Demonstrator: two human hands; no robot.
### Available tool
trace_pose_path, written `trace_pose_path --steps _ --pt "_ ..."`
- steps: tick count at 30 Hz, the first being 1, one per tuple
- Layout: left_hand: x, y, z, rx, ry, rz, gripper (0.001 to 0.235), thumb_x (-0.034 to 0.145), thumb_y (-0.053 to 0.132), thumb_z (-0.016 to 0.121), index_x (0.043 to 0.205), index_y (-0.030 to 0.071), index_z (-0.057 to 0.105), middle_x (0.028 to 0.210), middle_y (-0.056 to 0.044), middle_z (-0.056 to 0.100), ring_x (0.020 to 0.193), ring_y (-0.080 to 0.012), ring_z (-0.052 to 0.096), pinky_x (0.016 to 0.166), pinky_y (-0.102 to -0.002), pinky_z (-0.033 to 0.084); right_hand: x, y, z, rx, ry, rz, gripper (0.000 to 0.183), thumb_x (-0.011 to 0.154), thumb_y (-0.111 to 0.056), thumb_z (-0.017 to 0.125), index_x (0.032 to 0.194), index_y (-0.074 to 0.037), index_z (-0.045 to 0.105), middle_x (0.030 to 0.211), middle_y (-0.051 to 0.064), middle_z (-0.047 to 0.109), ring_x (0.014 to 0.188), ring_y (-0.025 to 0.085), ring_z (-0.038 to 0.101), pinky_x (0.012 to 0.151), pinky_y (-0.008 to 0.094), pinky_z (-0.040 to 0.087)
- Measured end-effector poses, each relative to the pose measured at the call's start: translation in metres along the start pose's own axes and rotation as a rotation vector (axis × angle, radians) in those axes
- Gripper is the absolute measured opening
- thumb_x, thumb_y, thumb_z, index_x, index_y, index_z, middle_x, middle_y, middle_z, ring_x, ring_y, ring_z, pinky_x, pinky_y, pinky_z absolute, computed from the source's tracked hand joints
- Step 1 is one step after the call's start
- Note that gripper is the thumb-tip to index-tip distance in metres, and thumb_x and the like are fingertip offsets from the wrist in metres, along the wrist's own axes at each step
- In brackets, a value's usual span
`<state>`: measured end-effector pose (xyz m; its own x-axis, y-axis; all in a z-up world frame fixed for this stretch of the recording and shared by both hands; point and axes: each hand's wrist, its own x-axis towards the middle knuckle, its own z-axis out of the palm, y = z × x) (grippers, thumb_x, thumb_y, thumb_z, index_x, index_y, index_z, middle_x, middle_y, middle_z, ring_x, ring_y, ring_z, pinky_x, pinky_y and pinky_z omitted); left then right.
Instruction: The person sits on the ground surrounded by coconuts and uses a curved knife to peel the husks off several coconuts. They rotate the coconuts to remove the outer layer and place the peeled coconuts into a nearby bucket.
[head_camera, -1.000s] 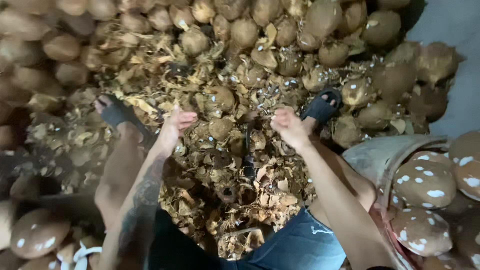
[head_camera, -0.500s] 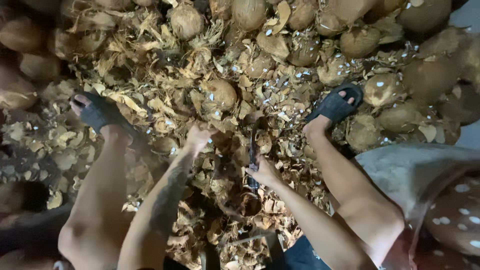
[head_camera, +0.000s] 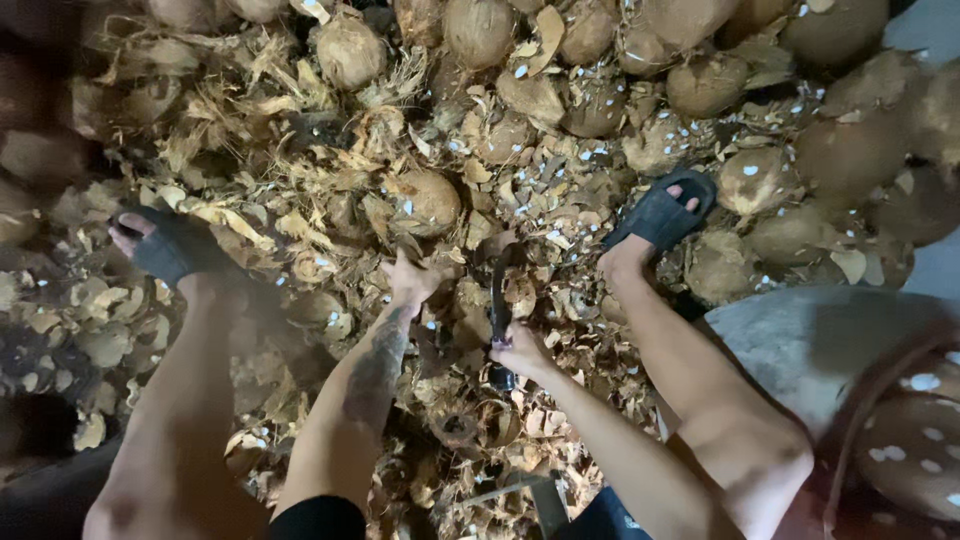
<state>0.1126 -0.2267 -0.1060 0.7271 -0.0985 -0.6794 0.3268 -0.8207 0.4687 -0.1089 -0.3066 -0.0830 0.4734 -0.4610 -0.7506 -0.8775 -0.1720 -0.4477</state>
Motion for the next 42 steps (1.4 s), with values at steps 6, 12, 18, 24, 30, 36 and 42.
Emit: trace_pose_path --steps 6,12,18,24,30,36,42 --pt "-0.018 -0.021 -0.017 -0.209 -0.057 0.09 0.112 0.058 0.039 0.104 0.149 0.013 0.044 0.157 -0.036 0.03 0.145 -0.0537 0.044 0.126 -0.058 0.038 -0.006 0.007 -0.001 -0.013 -0.011 0.09 0.05 0.07 -0.032 0.078 0.115 -0.01 0.074 0.101 0.018 0.079 0.101 0.036 0.078 0.09 0.048 0.059" --pt "-0.037 -0.058 -0.063 -0.454 -0.116 0.023 0.091 0.066 0.036 0.099 0.139 0.017 0.048 0.155 -0.024 0.05 0.137 -0.0482 0.054 0.108 -0.069 0.052 -0.014 0.0 -0.012 0.084 0.105 0.072 0.041 0.068 -0.027 0.065 0.104 -0.009 0.072 0.066 0.01 0.072 0.061 0.026 0.078 0.065 0.04 0.061" --pt "-0.111 -0.068 -0.127 -0.97 -0.448 -0.095 0.079 0.08 0.039 0.079 0.142 0.004 0.046 0.147 -0.025 0.05 0.121 -0.0501 0.056 0.09 -0.078 0.049 -0.038 -0.036 -0.005 0.221 0.186 -0.14 0.033 0.076 -0.036 0.077 0.107 -0.026 0.077 0.078 0.006 0.076 0.055 0.022 0.075 0.064 0.036 0.062" --pt "-0.125 -0.1 -0.134 -1.447 -0.501 -0.005 0.057 0.074 0.04 0.074 0.122 0.009 0.072 0.12 -0.018 0.074 0.104 -0.0464 0.07 0.097 -0.065 0.05 -0.136 -0.075 -0.004 0.597 0.095 -0.444 0.031 0.084 -0.014 0.084 0.098 0.001 0.06 0.065 0.011 0.067 0.04 0.02 0.063 0.04 0.03 0.052" --pt "-0.222 -0.069 -0.162 -1.57 -0.588 0.028 0.047 0.074 0.046 0.072 0.11 0.016 0.077 0.114 -0.013 0.079 0.102 -0.0382 0.076 0.094 -0.059 0.059 -0.203 -0.099 -0.001 0.928 0.018 -0.843 0.073 0.073 0.008 0.091 0.14 -0.004 0.066 0.051 0.01 0.062 0.036 0.022 0.065 0.041 0.03 0.059" --pt "-0.24 -0.061 -0.179 -1.355 -0.567 -0.064 0.069 0.078 0.045 0.078 0.136 0.008 0.067 0.141 -0.018 0.067 0.127 -0.0457 0.064 0.11 -0.069 0.046 -0.187 -0.089 0.044 1.372 -0.195 -0.768 0.045 0.086 0.016 0.069 0.122 0.002 0.047 0.046 0.021 0.051 0.035 0.035 0.059 0.038 0.042 0.052" --pt "-0.214 -0.082 -0.174 -0.689 -0.454 0.208 0.081 0.087 0.061 0.079 0.152 0.024 0.048 0.156 -0.022 0.047 0.128 -0.059 0.056 0.085 -0.078 0.057 -0.23 -0.094 0.03 1.307 -0.024 -0.672 0.056 0.073 0.015 0.087 0.118 0.009 0.055 0.049 0.019 0.059 0.032 0.027 0.057 0.034 0.042 0.054"
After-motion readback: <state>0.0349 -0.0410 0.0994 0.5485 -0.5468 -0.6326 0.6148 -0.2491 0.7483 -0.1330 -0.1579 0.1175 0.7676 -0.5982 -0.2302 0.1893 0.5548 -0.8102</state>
